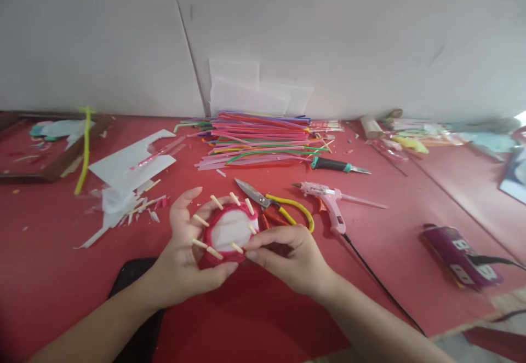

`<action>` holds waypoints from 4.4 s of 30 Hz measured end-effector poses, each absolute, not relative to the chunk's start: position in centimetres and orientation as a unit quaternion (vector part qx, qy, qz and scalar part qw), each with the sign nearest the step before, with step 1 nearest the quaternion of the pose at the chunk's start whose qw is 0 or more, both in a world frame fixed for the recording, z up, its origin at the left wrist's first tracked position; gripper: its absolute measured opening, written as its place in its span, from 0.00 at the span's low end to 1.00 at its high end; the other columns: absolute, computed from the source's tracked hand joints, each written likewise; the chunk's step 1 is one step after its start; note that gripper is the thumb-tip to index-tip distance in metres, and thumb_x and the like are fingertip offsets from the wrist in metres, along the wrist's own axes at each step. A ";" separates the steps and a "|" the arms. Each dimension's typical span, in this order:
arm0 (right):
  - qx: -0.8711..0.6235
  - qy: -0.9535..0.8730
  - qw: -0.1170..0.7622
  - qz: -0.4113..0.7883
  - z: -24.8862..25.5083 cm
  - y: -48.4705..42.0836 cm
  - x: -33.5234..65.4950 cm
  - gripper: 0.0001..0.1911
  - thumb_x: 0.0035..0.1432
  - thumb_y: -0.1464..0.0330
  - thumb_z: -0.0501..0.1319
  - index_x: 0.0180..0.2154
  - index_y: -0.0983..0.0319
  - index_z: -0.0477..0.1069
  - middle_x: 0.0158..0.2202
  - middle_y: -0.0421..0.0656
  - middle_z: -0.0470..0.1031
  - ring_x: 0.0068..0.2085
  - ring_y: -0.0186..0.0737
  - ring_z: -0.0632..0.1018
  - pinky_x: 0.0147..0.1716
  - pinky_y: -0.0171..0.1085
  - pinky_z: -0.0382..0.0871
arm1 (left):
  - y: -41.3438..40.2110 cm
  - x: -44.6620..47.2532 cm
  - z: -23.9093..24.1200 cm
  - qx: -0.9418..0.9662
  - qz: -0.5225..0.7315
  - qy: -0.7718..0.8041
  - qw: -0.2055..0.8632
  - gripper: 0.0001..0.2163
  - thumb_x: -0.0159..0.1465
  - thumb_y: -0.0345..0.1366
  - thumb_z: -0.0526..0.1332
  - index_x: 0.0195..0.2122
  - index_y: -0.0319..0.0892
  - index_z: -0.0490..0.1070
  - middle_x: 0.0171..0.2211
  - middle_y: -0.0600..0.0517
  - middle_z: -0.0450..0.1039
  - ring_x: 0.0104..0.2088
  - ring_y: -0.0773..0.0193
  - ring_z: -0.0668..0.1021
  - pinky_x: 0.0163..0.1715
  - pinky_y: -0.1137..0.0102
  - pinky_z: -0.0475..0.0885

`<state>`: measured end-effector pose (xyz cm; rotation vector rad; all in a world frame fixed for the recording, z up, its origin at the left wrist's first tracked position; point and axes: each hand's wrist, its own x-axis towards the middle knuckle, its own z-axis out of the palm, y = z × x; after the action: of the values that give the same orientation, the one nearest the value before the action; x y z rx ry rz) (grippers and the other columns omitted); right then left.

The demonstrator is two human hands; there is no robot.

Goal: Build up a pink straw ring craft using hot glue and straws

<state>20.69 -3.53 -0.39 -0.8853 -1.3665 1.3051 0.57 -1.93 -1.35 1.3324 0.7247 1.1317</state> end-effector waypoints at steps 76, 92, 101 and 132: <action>-0.412 -0.661 0.468 0.416 -0.6 -3.8 20.0 0.04 0.58 0.68 0.68 0.36 0.58 0.83 0.29 0.42 0.84 0.27 0.34 0.82 0.27 0.27 0.77 | -1.7 0.6 0.0 0.457 0.402 0.380 0.697 0.35 0.49 0.30 0.75 0.56 0.50 0.63 0.42 0.51 0.76 0.36 0.59 0.81 0.35 0.69 0.77; -0.621 -0.756 0.191 0.082 -3.3 -1.4 24.9 0.19 0.57 0.70 0.56 0.49 0.61 0.75 0.48 0.50 0.79 0.50 0.53 0.79 0.50 0.49 0.72 | 0.0 0.0 -0.6 0.334 0.560 0.448 0.611 0.36 0.49 0.34 0.78 0.58 0.51 0.65 0.41 0.55 0.79 0.37 0.65 0.80 0.41 0.71 0.76; -0.705 -0.697 0.094 0.092 -2.2 -2.3 24.6 0.17 0.43 0.73 0.59 0.39 0.60 0.76 0.35 0.44 0.81 0.33 0.47 0.81 0.32 0.40 0.67 | 0.3 0.1 -0.2 0.264 0.578 0.454 0.625 0.36 0.50 0.31 0.77 0.58 0.49 0.66 0.39 0.55 0.81 0.36 0.67 0.80 0.39 0.73 0.75; -0.492 -0.816 0.297 -0.057 -1.5 -2.2 23.5 0.09 0.59 0.66 0.60 0.43 0.54 0.69 0.35 0.37 0.82 0.33 0.38 0.85 0.27 0.32 0.76 | 0.6 -1.1 0.0 0.129 0.584 0.372 0.710 0.34 0.48 0.23 0.77 0.55 0.45 0.68 0.27 0.58 0.79 0.27 0.71 0.81 0.33 0.77 0.82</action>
<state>23.55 -2.16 -1.52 -1.3077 -2.1699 -0.1513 -1.10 0.59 0.03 0.2870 0.8264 1.2962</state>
